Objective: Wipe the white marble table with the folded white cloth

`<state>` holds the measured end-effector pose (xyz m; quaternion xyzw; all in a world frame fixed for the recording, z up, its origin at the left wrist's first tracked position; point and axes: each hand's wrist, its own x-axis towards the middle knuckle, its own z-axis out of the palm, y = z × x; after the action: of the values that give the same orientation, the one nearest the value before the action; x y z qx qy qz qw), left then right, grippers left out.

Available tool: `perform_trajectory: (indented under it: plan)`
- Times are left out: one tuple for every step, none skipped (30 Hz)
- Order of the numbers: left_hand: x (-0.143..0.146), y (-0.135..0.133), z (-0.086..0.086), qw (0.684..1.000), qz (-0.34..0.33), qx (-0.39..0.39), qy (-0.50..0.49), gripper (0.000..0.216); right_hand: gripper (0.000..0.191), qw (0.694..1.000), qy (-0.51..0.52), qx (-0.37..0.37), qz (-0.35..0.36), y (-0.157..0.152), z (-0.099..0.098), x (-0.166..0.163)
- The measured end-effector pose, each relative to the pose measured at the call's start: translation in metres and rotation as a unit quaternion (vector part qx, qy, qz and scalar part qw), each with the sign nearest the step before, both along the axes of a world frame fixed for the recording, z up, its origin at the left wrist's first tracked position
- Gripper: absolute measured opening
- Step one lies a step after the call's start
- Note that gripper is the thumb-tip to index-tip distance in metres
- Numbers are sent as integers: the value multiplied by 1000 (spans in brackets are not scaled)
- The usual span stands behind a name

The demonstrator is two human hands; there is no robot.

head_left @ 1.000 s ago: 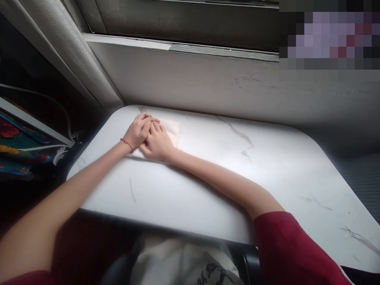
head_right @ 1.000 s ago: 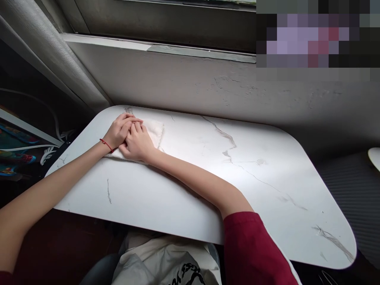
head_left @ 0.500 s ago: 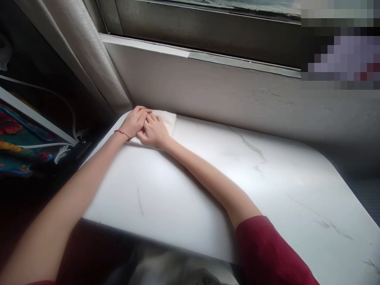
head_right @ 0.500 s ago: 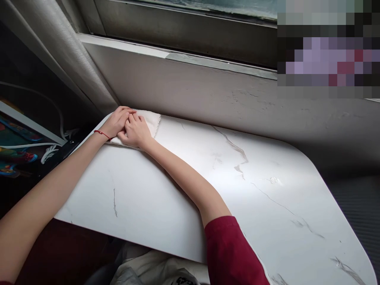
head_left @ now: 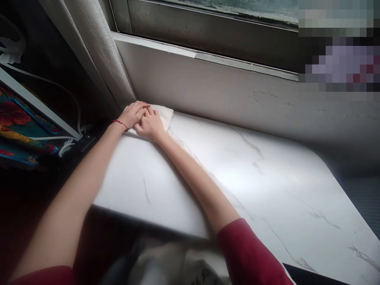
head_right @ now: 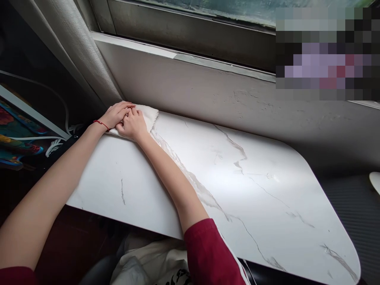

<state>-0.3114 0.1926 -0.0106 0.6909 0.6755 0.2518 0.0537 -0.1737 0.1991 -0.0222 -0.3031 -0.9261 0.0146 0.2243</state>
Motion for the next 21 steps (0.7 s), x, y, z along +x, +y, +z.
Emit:
perform_trajectory:
  plan:
    - [1,-1,1,1000,6,-5,4,48,46,1000,2,1,0,0,-1,0]
    - [2,-1,2,1000,11,-9,8,48,45,1000,5,2,1,0,-1,0]
    - [3,-2,3,1000,16,-12,9,47,45,1000,8,4,2,0,-2,0]
    - [5,-4,3,1000,20,-13,10,47,45,1000,12,6,4,0,-2,1]
    - [6,-6,4,1000,25,-11,11,47,44,1000,17,8,7,0,-2,1]
    - [8,-8,4,999,29,-9,12,47,43,1000,21,9,12,-1,-2,2]
    - [9,-11,5,999,32,-6,15,47,42,1000,24,8,18,-2,-2,3]
    - [10,-15,5,999,34,-4,19,48,42,999,25,7,22,-4,-1,4]
    - [11,-18,5,999,36,-3,23,48,42,999,25,4,26,-7,-1,5]
    - [11,-22,5,999,37,-2,28,48,43,999,24,2,28,-10,0,6]
    - [11,-26,5,999,38,0,33,48,44,999,23,-1,29,-13,0,7]
    - [11,-29,5,999,40,1,36,47,45,999,22,-4,29,-16,1,8]
    - [11,-32,5,998,42,3,39,47,45,999,21,-6,30,-19,2,9]
    - [12,-35,4,998,44,5,40,46,45,999,20,-7,31,-23,2,9]
    - [12,-37,4,998,45,6,41,46,45,999,19,-9,31,-26,3,10]
    - [12,-40,4,998,46,6,40,46,44,999,17,-11,32,-29,4,11]
    - [13,-42,4,998,48,6,38,46,43,999,16,-12,32,-32,4,13]
    - [14,-44,4,998,50,6,36,45,42,999,14,-13,32,-35,5,14]
    - [16,-47,5,998,51,5,33,45,42,999,13,-13,31,-38,5,15]
    - [17,-50,5,998,53,5,30,45,43,999,10,-12,30,-41,6,17]
    - [19,-53,5,998,54,6,28,45,44,999,8,-11,30,-44,6,19]
